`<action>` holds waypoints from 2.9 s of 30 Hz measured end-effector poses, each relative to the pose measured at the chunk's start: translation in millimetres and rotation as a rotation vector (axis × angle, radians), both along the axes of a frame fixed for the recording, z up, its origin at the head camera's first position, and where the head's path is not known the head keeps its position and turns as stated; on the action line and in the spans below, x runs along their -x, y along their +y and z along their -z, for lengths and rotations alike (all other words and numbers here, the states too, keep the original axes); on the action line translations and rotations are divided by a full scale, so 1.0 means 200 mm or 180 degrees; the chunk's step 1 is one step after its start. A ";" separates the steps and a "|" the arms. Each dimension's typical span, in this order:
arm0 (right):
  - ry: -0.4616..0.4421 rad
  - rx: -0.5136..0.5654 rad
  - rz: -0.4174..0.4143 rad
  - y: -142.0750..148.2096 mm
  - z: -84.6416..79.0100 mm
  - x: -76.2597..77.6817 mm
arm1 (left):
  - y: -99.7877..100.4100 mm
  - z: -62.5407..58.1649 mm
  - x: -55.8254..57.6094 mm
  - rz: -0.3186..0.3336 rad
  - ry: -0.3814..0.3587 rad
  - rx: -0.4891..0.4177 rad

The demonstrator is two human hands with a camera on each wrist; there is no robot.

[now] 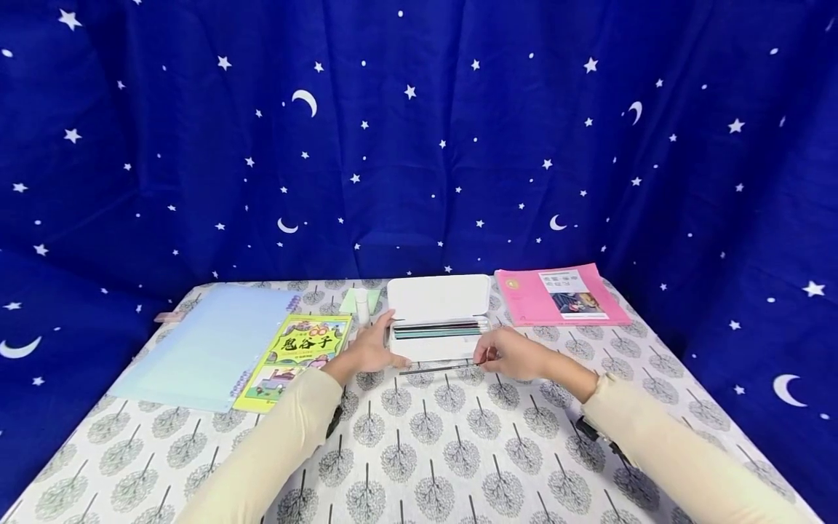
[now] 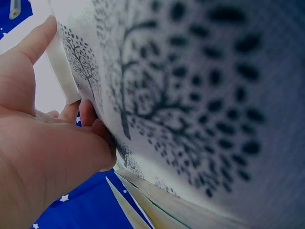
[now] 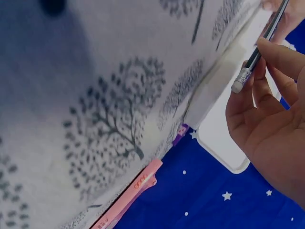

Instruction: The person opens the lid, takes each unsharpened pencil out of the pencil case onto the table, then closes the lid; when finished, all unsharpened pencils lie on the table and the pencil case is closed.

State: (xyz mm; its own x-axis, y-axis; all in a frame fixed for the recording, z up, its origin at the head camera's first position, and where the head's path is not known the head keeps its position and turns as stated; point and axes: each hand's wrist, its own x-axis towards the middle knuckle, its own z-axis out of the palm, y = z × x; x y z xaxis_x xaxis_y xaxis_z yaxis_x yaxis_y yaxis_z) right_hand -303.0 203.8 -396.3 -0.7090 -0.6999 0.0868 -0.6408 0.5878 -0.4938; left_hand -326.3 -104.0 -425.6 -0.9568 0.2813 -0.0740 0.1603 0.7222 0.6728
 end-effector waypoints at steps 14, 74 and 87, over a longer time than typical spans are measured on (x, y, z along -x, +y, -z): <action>-0.0049 -0.0048 0.0138 -0.04 0.06 -0.01 | 0.00 0.00 0.00 0.0003 -0.0011 -0.0031; 0.0258 -0.0148 0.0766 -0.18 0.04 0.36 | -0.02 0.00 0.01 0.0049 -0.0009 0.0028; 0.0294 -0.0120 0.0753 -0.18 0.06 0.39 | -0.01 0.00 0.01 0.0049 -0.0006 0.0105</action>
